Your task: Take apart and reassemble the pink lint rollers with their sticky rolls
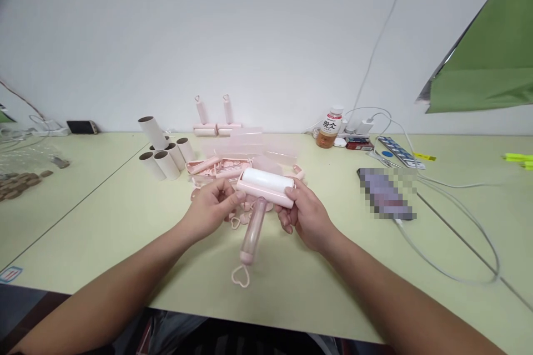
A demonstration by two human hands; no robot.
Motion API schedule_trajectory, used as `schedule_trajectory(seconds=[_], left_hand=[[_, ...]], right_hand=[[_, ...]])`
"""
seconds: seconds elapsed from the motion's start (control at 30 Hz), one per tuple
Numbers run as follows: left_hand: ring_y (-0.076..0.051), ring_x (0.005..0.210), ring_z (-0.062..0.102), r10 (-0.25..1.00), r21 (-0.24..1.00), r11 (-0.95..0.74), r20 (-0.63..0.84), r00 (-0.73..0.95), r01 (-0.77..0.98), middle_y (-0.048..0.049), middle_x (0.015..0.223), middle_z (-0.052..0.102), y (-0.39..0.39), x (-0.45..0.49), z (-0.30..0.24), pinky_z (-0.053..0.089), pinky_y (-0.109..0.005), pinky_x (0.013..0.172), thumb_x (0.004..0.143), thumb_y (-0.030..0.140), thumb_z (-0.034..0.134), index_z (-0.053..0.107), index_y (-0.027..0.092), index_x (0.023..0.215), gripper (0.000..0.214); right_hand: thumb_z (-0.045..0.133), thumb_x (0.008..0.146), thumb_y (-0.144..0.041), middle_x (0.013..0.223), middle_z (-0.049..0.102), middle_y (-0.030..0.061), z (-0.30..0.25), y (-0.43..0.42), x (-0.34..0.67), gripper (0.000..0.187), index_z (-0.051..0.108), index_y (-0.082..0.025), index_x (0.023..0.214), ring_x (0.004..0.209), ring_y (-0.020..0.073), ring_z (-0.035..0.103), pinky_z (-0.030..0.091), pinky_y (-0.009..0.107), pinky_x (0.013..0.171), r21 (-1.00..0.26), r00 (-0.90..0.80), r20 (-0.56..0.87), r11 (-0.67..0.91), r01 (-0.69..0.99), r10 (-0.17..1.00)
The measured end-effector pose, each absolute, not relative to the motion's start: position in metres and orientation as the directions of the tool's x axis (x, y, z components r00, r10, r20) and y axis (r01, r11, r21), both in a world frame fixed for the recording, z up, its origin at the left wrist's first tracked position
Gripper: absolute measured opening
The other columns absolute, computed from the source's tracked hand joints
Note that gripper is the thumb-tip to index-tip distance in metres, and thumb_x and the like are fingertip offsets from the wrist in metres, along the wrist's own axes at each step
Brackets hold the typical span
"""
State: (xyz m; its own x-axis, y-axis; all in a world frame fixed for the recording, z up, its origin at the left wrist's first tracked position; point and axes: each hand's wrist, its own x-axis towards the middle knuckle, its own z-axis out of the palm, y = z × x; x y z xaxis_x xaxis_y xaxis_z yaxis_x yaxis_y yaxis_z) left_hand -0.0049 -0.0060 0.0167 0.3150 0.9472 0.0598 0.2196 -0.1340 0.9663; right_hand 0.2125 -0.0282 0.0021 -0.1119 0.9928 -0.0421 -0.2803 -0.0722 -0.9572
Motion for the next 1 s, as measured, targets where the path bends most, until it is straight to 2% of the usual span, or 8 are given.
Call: schedule_trajectory(seconds=[0.07, 0.2, 0.3, 0.5, 0.67, 0.83, 0.9, 1.0], left_hand=[[-0.011, 0.046, 0.055, 0.965, 0.983, -0.101, 0.06, 0.253, 0.151, 0.007, 0.055, 0.053, 0.0, -0.007, 0.015, 0.041, -0.022, 0.045, 0.077, 0.05, 0.074, 0.041, 0.022, 0.077, 0.044], [-0.013, 0.05, 0.063, 0.902, 0.999, 0.002, 0.021, 0.431, -0.053, 0.0057, 0.068, 0.062, 0.005, -0.008, 0.012, 0.045, -0.022, 0.045, 0.071, 0.042, 0.082, 0.041, 0.024, 0.097, 0.051], [-0.014, 0.051, 0.065, 0.875, 0.989, 0.059, 0.014, 0.484, -0.134, 0.0042, 0.076, 0.065, 0.005, -0.005, 0.008, 0.046, -0.022, 0.044, 0.068, 0.035, 0.085, 0.039, 0.024, 0.097, 0.056], [-0.007, 0.04, 0.05, 0.896, 0.996, 0.022, 0.018, 0.444, -0.086, 0.01, 0.056, 0.051, 0.008, -0.004, 0.005, 0.037, -0.017, 0.038, 0.067, 0.034, 0.085, 0.04, 0.021, 0.079, 0.048], [-0.006, 0.04, 0.047, 0.905, 1.0, 0.004, -0.007, 0.426, 0.007, 0.0106, 0.054, 0.047, 0.004, -0.001, 0.01, 0.033, -0.017, 0.039, 0.067, 0.035, 0.084, 0.039, 0.021, 0.074, 0.047], [-0.007, 0.046, 0.051, 0.944, 0.993, -0.044, 0.006, 0.329, 0.11, 0.007, 0.057, 0.05, 0.002, 0.002, 0.012, 0.034, -0.017, 0.042, 0.075, 0.036, 0.076, 0.037, 0.02, 0.07, 0.042], [-0.007, 0.047, 0.052, 0.946, 0.989, -0.039, -0.009, 0.323, 0.143, 0.0069, 0.06, 0.051, 0.003, 0.0, 0.011, 0.036, -0.017, 0.042, 0.075, 0.036, 0.076, 0.039, 0.02, 0.074, 0.04], [-0.009, 0.049, 0.055, 0.922, 0.991, 0.02, -0.069, 0.381, 0.132, 0.0062, 0.069, 0.055, 0.006, -0.002, 0.008, 0.04, -0.02, 0.043, 0.074, 0.04, 0.077, 0.048, 0.022, 0.096, 0.041]], right_hand=[[0.058, 0.084, -0.045, 0.055, 0.057, -0.005, 0.001, -0.028, 0.213, 0.03, 0.047, -0.022, 0.1, 0.037, 0.0104, 0.043, 0.034, 0.021, 0.034, -0.951, -0.137, -0.066, -0.104, -0.292, 0.988], [0.056, 0.085, -0.046, 0.053, 0.058, -0.004, -0.005, -0.028, 0.213, 0.034, 0.049, -0.021, 0.107, 0.036, 0.0114, 0.044, 0.035, 0.021, 0.034, -0.932, -0.23, -0.126, -0.194, -0.305, 0.965], [0.054, 0.087, -0.051, 0.051, 0.058, -0.0032, -0.009, -0.029, 0.21, 0.037, 0.05, -0.019, 0.106, 0.035, 0.0115, 0.044, 0.036, 0.022, 0.033, -0.916, -0.251, -0.189, -0.262, -0.302, 0.95], [0.059, 0.088, -0.057, 0.051, 0.06, -0.0006, -0.011, -0.029, 0.205, 0.042, 0.057, -0.017, 0.1, 0.039, 0.0118, 0.049, 0.042, 0.021, 0.035, -0.962, -0.197, -0.141, -0.181, -0.204, 0.97], [0.06, 0.088, -0.053, 0.078, 0.073, 0.0077, -0.012, -0.027, 0.204, 0.042, 0.062, -0.016, 0.108, 0.061, 0.0211, 0.068, 0.056, 0.029, 0.046, -0.949, -0.176, -0.147, -0.189, -0.251, 0.973], [0.062, 0.085, -0.058, 0.088, 0.075, 0.0087, -0.013, -0.028, 0.199, 0.045, 0.062, -0.02, 0.111, 0.072, 0.027, 0.072, 0.06, 0.036, 0.054, -0.953, -0.126, -0.141, -0.169, -0.251, 0.982], [0.065, 0.083, -0.059, 0.09, 0.075, 0.0083, -0.013, -0.027, 0.2, 0.047, 0.062, -0.021, 0.109, 0.074, 0.0273, 0.072, 0.061, 0.037, 0.055, -0.96, -0.124, -0.138, -0.164, -0.227, 0.983], [0.069, 0.079, -0.061, 0.09, 0.074, 0.0074, -0.012, -0.025, 0.204, 0.052, 0.061, -0.021, 0.11, 0.072, 0.0253, 0.071, 0.059, 0.034, 0.052, -0.97, -0.166, -0.14, -0.169, -0.177, 0.976]])
